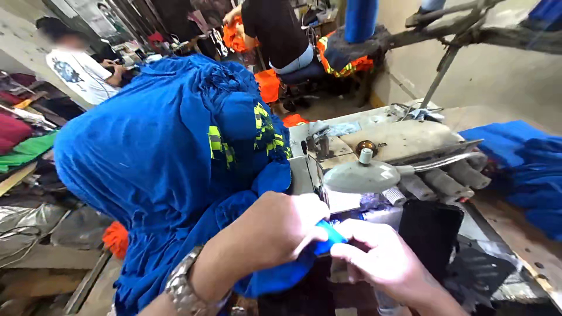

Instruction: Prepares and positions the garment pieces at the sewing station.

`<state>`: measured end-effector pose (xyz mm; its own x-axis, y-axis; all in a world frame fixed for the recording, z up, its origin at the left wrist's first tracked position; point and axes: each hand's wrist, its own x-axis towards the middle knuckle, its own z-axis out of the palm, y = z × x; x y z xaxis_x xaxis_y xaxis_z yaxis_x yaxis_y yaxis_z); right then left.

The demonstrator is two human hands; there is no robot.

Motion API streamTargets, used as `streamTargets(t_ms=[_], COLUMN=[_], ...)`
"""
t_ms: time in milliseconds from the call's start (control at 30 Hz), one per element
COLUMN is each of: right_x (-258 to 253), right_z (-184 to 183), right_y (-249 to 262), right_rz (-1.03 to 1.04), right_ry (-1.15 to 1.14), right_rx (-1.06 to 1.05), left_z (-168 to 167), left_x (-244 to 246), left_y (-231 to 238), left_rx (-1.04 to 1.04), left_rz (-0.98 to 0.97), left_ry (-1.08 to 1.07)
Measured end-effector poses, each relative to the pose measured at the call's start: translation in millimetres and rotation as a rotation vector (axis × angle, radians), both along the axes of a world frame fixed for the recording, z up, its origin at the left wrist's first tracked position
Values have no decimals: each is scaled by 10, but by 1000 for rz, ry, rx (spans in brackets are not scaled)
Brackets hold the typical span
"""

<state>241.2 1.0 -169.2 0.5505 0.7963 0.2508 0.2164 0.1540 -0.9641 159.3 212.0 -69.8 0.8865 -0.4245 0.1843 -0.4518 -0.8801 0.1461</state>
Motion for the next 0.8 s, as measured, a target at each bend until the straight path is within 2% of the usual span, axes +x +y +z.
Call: streamTargets(t_ms=[133, 200, 267, 333, 367, 433, 500, 667, 733, 800], right_x=[20, 12, -27, -115, -161, -208, -252, -357, -386, -392], right_z=[65, 138, 214, 255, 253, 212, 175, 136, 111, 89], right_y=[-23, -1, -12, -92, -134, -183, -216, -215, -191, -170], right_rz=[41, 86, 190, 231, 188, 95, 60, -3, -33, -57], right_ry=[35, 8, 77, 214, 290, 417, 443, 417, 460, 487], right_rx=[-128, -169, -137, -142, -161, -220, -233, -161, -178, -160], left_z=[-7, 28, 23, -64, -169, -446, -570, -41, 25, -75], left_x=[-75, -97, -144, -302, -419, -621, -758, -785, -717, -545], left_y=[-123, -233, -288, -266, -243, -168, -45, 298, 245, 133], left_rx=[119, 113, 51, -65, -97, -141, -151, 184, 144, 107], left_rz=[19, 10, 58, 229, 340, 463, 452, 454, 365, 267], left_ry=[-98, -133, -176, -174, -131, 73, 130, -149, -230, -263])
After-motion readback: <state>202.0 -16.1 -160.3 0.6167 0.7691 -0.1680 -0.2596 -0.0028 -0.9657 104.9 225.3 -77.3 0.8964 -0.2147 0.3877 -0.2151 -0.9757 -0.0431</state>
